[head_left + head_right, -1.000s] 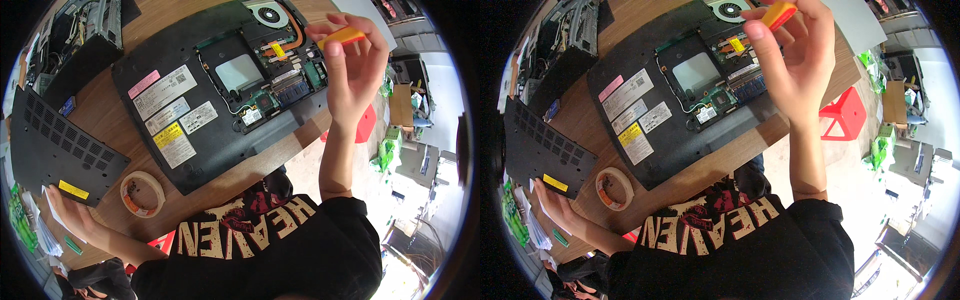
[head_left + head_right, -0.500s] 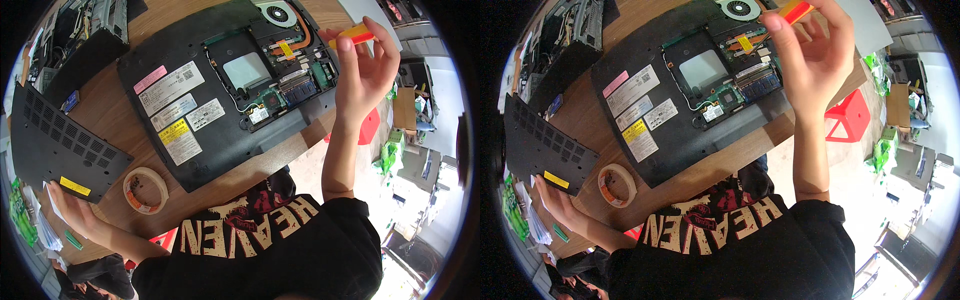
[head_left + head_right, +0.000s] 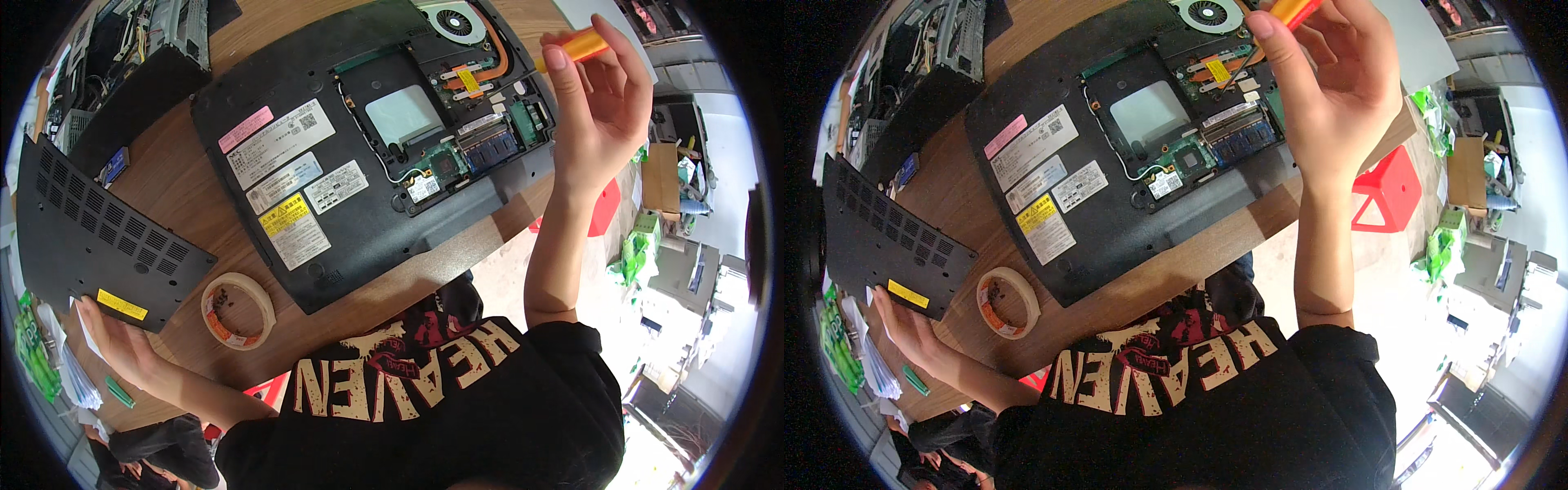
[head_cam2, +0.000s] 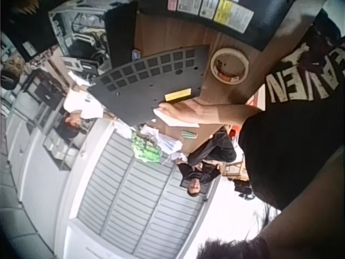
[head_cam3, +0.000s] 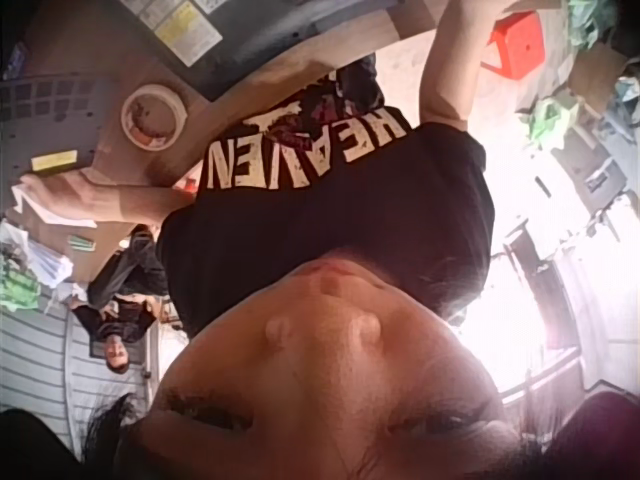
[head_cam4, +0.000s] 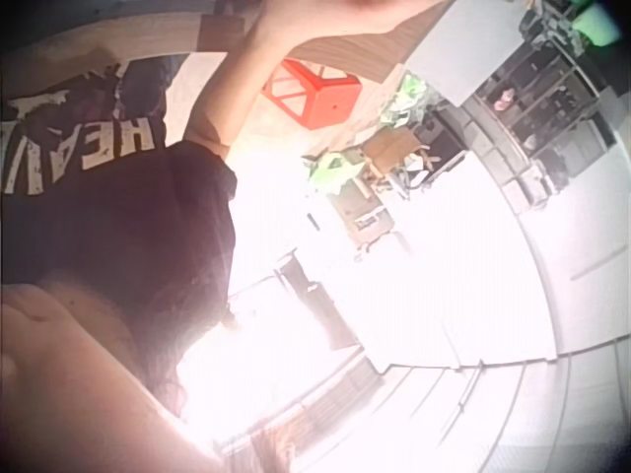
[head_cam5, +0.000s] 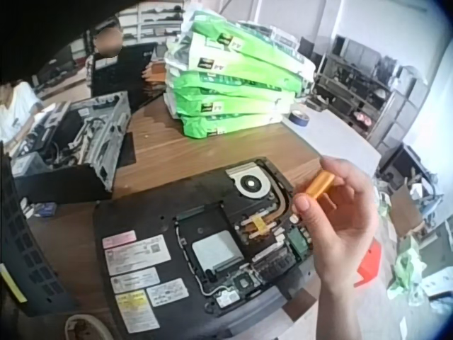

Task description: The person uses a screwdriver to tighten screws on the internal components and the outer bottom casing of a laptop, then places the casing back onto the base.

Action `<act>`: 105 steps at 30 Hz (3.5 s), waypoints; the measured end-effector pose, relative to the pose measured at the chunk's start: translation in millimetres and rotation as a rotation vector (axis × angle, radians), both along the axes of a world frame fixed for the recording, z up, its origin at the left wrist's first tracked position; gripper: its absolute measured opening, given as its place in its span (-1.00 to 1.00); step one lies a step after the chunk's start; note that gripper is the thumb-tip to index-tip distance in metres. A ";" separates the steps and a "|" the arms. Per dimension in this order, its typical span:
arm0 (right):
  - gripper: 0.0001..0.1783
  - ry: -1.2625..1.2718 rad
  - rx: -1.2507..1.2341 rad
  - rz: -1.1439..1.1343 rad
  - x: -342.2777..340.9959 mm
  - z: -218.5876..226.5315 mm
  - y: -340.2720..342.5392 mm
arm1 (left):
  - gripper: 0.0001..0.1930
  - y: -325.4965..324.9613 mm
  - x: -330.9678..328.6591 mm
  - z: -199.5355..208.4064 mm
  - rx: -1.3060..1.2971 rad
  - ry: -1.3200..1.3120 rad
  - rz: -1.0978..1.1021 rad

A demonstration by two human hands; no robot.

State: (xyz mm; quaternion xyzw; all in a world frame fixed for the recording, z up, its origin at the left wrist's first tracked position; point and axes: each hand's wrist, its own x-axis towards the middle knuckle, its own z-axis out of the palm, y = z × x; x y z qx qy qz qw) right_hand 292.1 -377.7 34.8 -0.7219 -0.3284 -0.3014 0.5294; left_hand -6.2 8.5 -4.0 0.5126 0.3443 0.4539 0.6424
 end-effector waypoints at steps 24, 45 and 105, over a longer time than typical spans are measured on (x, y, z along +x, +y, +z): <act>-0.49 0.186 0.281 0.134 -24.8 18.7 16.2 | -0.65 0.5 0.7 -0.6 -0.026 0.014 0.000; -0.30 0.144 -0.011 0.008 -15.6 2.3 12.2 | -0.64 0.3 0.5 0.3 -0.026 0.028 0.004; -0.51 0.207 0.082 0.201 1.2 5.8 -18.3 | -0.65 -2.2 6.1 -0.6 -0.025 0.033 -0.001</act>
